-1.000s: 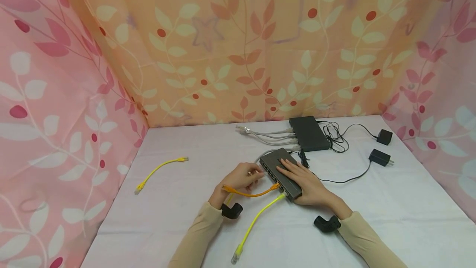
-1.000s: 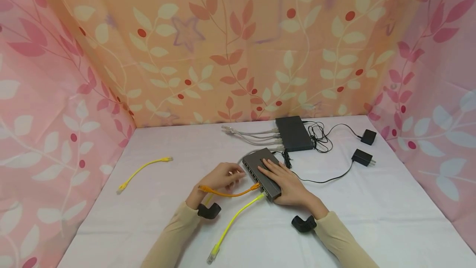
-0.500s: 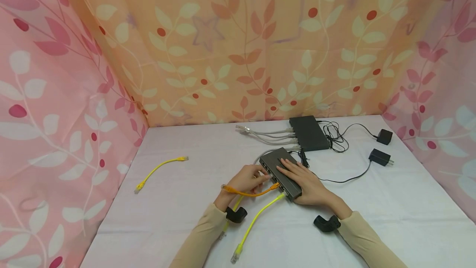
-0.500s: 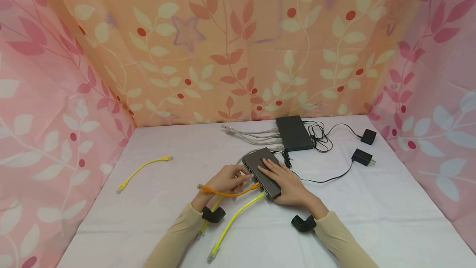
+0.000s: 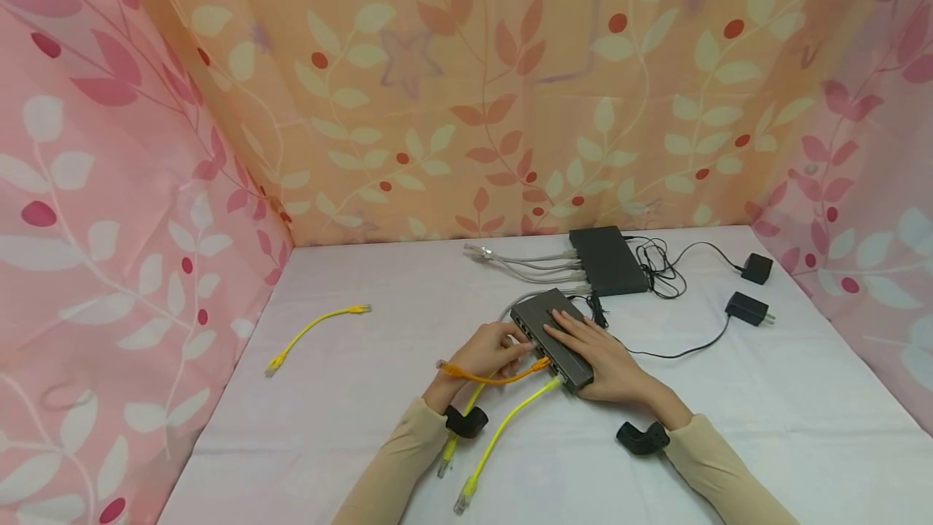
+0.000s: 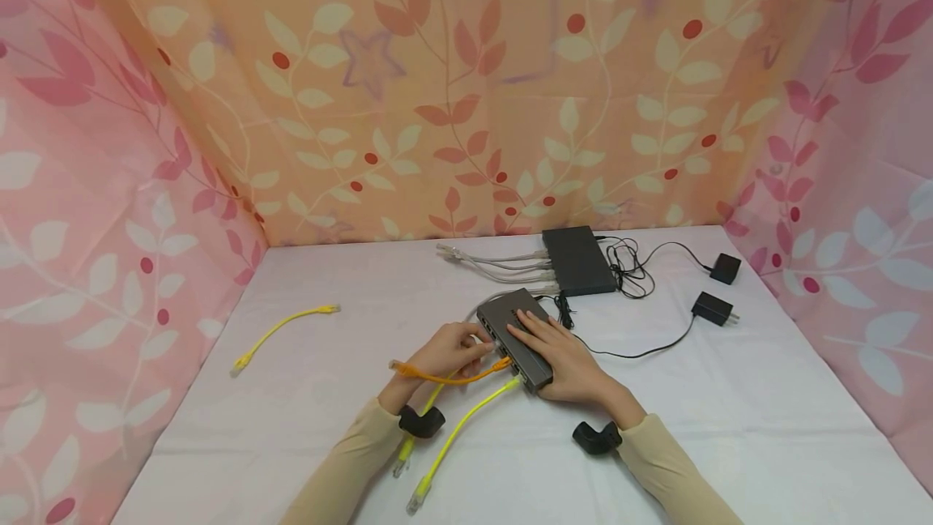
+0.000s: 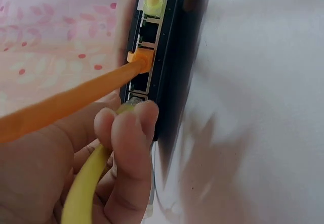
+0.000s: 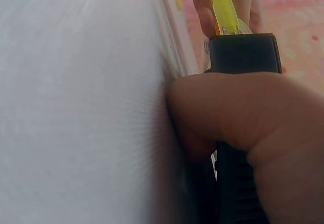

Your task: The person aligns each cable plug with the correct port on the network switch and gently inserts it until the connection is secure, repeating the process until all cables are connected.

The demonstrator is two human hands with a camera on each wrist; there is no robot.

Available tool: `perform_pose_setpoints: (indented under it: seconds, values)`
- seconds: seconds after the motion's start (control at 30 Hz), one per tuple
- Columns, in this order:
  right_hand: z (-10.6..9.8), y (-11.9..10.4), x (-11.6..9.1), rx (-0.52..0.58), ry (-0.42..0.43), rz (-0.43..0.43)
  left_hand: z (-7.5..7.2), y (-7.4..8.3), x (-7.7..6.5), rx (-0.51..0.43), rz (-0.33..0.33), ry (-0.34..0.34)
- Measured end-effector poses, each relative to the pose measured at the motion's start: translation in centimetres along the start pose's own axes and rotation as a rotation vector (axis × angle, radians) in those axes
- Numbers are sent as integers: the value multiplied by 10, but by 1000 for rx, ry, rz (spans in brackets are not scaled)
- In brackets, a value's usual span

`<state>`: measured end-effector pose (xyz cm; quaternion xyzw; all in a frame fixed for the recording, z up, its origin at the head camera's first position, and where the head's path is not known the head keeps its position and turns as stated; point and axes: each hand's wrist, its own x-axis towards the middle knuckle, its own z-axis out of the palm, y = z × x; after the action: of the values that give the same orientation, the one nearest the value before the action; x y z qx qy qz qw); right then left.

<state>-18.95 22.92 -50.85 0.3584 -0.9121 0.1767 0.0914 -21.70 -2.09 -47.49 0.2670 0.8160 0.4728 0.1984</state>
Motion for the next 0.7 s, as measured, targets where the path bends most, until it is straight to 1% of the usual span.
perform_pose_setpoints:
  seconds: [0.27,0.47,0.7]
  values:
    - [1,1,0,-4,2,-5,4,-2,1,-41,-10,23]
    - [-1,0,1,-2,0,0,9,-6,4,-112,-33,73]
    - [1,0,1,0,13,-7,12,-10,6,-205,-46,83]
